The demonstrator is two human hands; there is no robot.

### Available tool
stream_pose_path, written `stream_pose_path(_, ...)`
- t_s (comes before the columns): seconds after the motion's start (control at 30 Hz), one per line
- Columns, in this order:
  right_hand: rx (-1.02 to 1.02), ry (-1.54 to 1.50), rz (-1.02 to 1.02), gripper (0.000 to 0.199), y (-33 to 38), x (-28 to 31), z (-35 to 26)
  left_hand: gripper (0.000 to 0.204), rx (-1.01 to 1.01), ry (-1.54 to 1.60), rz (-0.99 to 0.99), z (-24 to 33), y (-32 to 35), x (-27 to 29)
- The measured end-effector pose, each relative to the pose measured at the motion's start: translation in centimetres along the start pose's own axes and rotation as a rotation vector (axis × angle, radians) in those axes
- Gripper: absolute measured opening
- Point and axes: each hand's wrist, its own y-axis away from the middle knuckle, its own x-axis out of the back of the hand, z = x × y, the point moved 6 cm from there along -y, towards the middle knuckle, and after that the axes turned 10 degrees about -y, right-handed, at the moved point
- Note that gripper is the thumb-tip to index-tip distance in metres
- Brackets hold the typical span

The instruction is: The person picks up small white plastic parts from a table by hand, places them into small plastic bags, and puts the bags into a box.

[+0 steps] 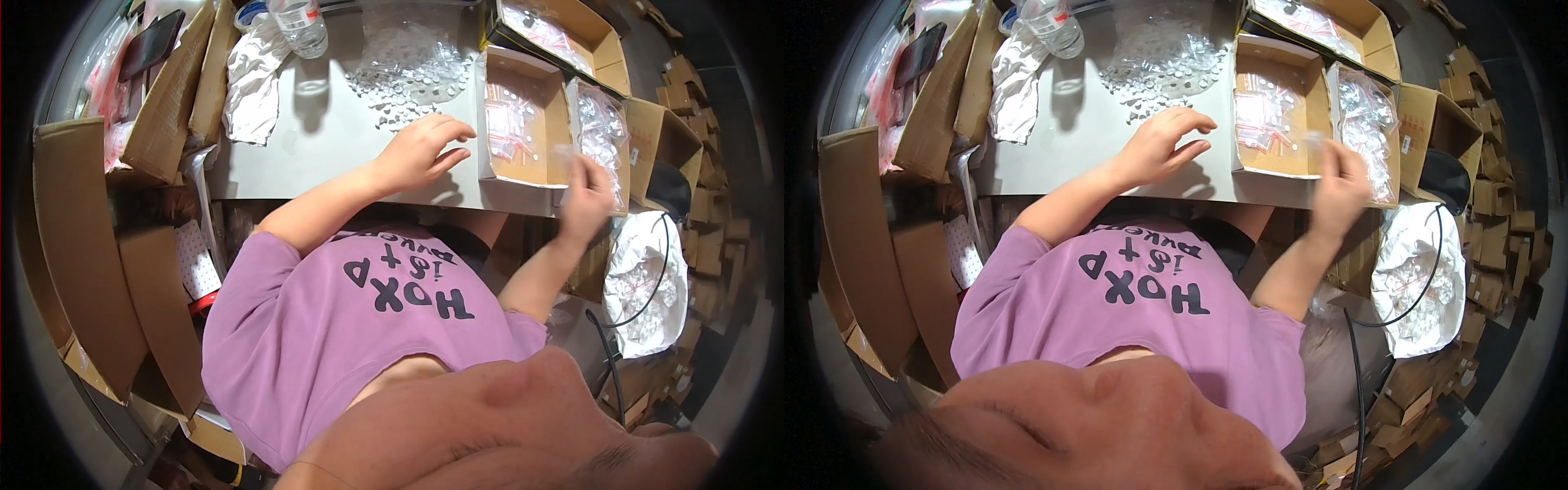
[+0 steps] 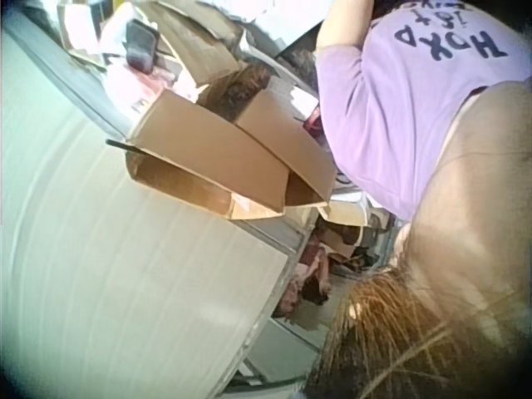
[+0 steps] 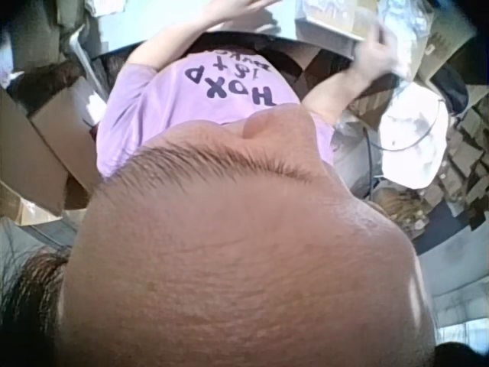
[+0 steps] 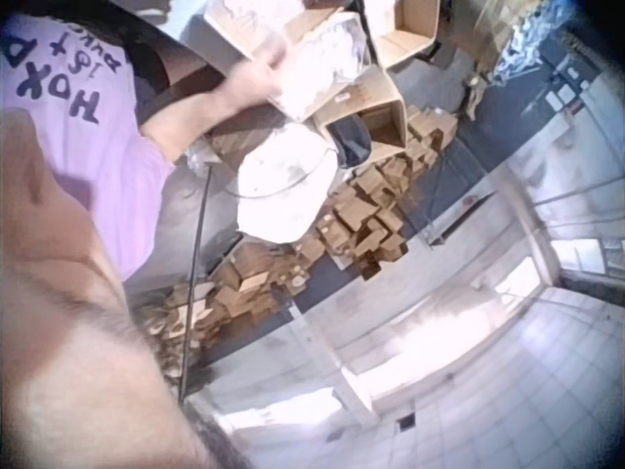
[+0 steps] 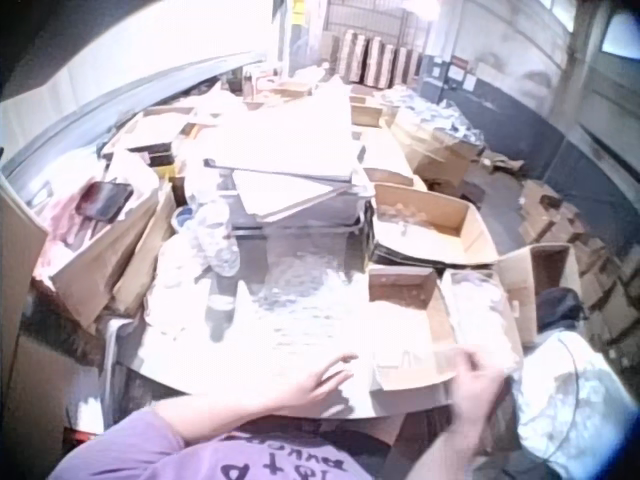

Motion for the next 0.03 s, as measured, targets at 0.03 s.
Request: stream_pose_path(0.03,-0.004,0.013,0.024,0.010,0.26,0.87,0.15,0.017,-0.088,-0.071,-0.081,0.51,-1.10,-0.65)
